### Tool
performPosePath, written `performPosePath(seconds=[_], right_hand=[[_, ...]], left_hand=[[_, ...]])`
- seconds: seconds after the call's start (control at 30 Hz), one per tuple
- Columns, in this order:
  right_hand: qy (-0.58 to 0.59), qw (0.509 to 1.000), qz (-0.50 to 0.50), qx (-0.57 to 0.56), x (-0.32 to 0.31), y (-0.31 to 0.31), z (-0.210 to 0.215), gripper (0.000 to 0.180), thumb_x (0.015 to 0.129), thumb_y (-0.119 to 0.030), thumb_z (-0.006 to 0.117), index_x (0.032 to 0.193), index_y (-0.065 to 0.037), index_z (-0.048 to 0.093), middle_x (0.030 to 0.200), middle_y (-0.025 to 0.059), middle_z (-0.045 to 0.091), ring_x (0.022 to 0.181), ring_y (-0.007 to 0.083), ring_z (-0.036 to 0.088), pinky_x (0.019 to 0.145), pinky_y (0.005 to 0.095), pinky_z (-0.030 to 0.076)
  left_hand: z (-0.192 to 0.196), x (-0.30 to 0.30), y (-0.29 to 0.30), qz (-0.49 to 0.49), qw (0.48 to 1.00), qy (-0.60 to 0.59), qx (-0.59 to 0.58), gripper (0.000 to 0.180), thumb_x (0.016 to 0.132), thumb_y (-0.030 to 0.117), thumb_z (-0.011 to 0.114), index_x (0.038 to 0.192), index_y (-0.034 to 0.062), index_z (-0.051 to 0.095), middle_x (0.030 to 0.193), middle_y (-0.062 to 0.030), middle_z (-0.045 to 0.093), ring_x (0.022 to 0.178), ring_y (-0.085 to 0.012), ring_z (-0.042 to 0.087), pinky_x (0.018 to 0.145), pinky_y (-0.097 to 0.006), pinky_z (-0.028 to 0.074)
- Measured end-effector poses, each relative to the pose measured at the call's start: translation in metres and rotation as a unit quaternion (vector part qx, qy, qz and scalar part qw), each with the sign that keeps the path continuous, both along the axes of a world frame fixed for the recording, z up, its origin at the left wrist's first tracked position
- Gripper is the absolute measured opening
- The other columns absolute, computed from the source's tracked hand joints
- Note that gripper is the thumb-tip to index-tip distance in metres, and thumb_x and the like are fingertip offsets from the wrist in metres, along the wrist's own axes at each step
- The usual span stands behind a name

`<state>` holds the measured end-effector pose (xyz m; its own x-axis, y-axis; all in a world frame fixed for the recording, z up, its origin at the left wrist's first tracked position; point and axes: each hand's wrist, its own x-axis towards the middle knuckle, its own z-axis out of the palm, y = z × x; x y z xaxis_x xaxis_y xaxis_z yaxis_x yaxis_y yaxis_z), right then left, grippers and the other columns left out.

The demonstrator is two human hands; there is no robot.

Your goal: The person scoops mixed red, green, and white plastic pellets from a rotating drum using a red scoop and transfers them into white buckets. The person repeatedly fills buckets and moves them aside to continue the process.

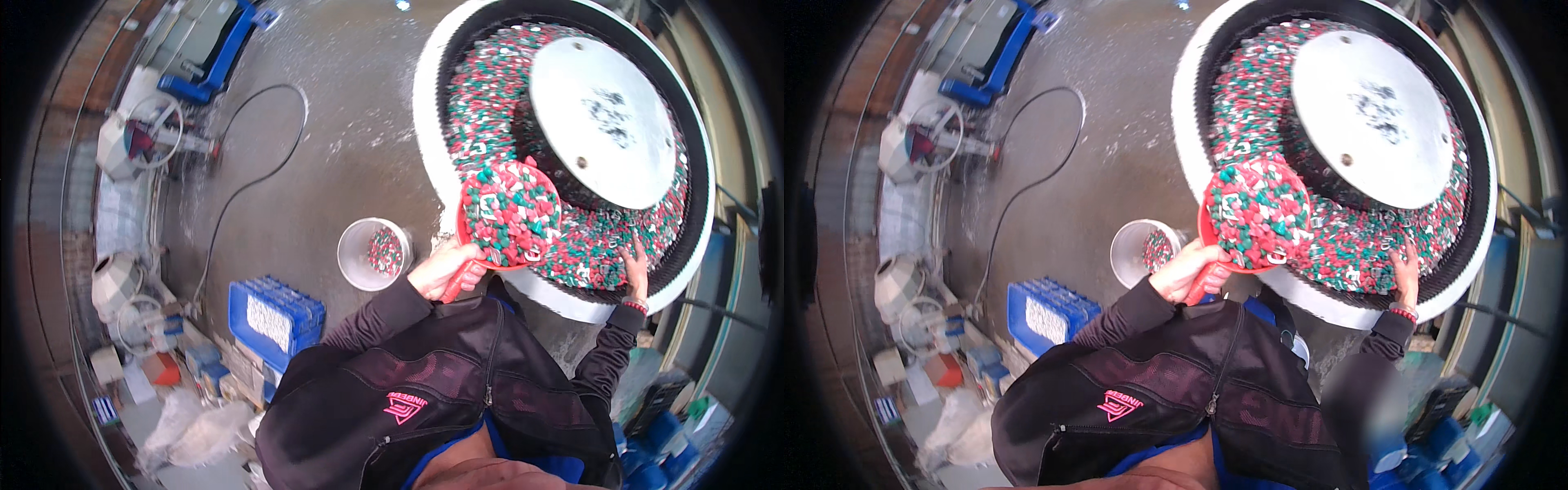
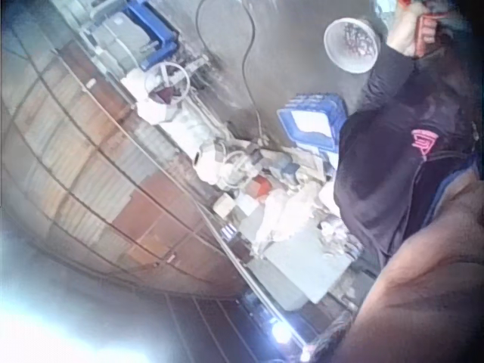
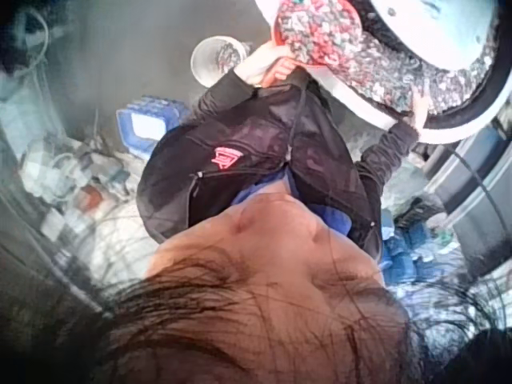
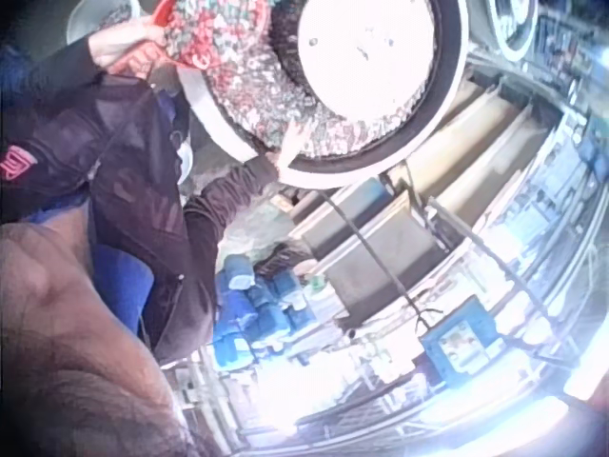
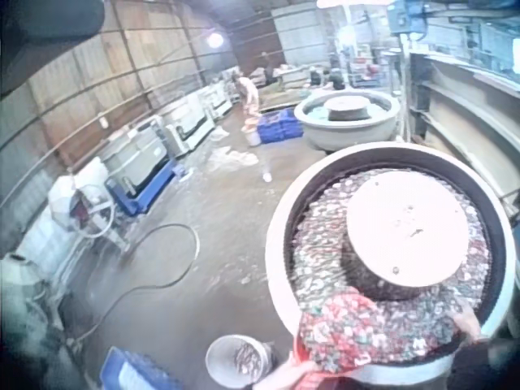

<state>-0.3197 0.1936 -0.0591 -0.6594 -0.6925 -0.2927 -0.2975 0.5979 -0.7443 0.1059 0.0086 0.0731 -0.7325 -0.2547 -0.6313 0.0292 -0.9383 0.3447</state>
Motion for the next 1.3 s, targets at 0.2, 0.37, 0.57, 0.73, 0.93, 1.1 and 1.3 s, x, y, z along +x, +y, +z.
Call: performPosePath(seconds=[0.2, 0.37, 0.57, 0.73, 0.93, 1.1, 1.3], right_hand=[[-0.021, 0.999, 0.008, -0.032, 0.044, -0.032, 0.012, 0.058, 0.082, -0.019, 0.060, 0.134, -0.005, 0.037, 0.137, 0.0151, 0.037, 0.123, 0.0223, 0.038, 0.100, 0.0321, 0.031], [-0.039, 0.999, 0.014, 0.006, 0.080, -0.037, 0.005, 0.057, 0.083, -0.018, 0.059, 0.133, -0.004, 0.038, 0.138, 0.0128, 0.037, 0.126, 0.0224, 0.036, 0.102, 0.0334, 0.029], [0.030, 0.997, 0.061, 0.039, 0.093, -0.022, -0.001, 0.050, 0.083, -0.021, 0.060, 0.129, -0.007, 0.046, 0.140, 0.0129, 0.033, 0.131, 0.0236, 0.027, 0.105, 0.0352, 0.024], [0.085, 0.993, 0.062, 0.060, 0.091, -0.005, 0.018, 0.049, 0.082, -0.023, 0.061, 0.128, -0.009, 0.048, 0.142, 0.0175, 0.027, 0.131, 0.0272, 0.026, 0.104, 0.0382, 0.025], [0.100, 0.990, 0.007, 0.099, 0.065, 0.016, 0.060, 0.048, 0.083, -0.019, 0.059, 0.128, -0.006, 0.047, 0.143, 0.0158, 0.024, 0.130, 0.0233, 0.027, 0.103, 0.0352, 0.027], [0.083, 0.994, 0.022, 0.071, 0.052, 0.045, 0.072, 0.047, 0.083, -0.022, 0.060, 0.126, -0.004, 0.049, 0.131, 0.0156, 0.043, 0.125, 0.0238, 0.036, 0.103, 0.0347, 0.028], [0.104, 0.988, -0.021, 0.115, 0.045, 0.066, 0.041, 0.052, 0.081, -0.029, 0.059, 0.128, -0.009, 0.047, 0.139, 0.0206, 0.030, 0.132, 0.0294, 0.025, 0.106, 0.0378, 0.022]], left_hand=[[0.012, 0.137, 0.008, 0.173, 0.985, 0.013, -0.005, 0.011, 0.083, 0.009, 0.051, 0.088, 0.0056, 0.042, 0.061, 0.0013, 0.040, 0.047, -0.0053, 0.038, 0.039, -0.018, 0.032], [-0.007, 0.247, 0.014, 0.255, 0.955, -0.129, -0.078, 0.015, 0.081, 0.006, 0.051, 0.091, 0.0070, 0.040, 0.062, 0.0000, 0.041, 0.047, -0.0065, 0.039, 0.040, -0.021, 0.034], [-0.091, 0.331, 0.028, 0.247, 0.793, -0.433, -0.352, 0.071, 0.078, 0.008, 0.053, 0.133, 0.0184, 0.009, 0.073, -0.0116, 0.057, 0.055, -0.0179, 0.055, 0.048, -0.030, 0.045], [-0.186, 0.367, 0.031, 0.039, 0.540, -0.599, -0.590, 0.094, 0.069, -0.001, 0.052, 0.143, 0.0308, 0.003, 0.082, -0.0216, 0.058, 0.071, -0.0392, 0.058, 0.063, -0.048, 0.046], [-0.251, 0.375, 0.021, -0.002, 0.472, -0.698, -0.538, 0.093, 0.065, -0.009, 0.053, 0.138, 0.0394, 0.023, 0.089, -0.0177, 0.046, 0.081, -0.0350, 0.053, 0.074, -0.044, 0.043], [-0.211, 0.349, -0.009, 0.300, 0.559, -0.570, -0.522, 0.093, 0.068, -0.010, 0.053, 0.143, 0.0209, 0.007, 0.123, -0.0232, 0.047, 0.104, -0.0317, 0.054, 0.084, -0.040, 0.044], [-0.090, 0.229, -0.106, 0.331, 0.652, -0.384, -0.563, 0.089, 0.075, 0.005, 0.059, 0.141, 0.0185, 0.002, 0.126, -0.0213, 0.041, 0.091, -0.0339, 0.057, 0.081, -0.044, 0.046]])
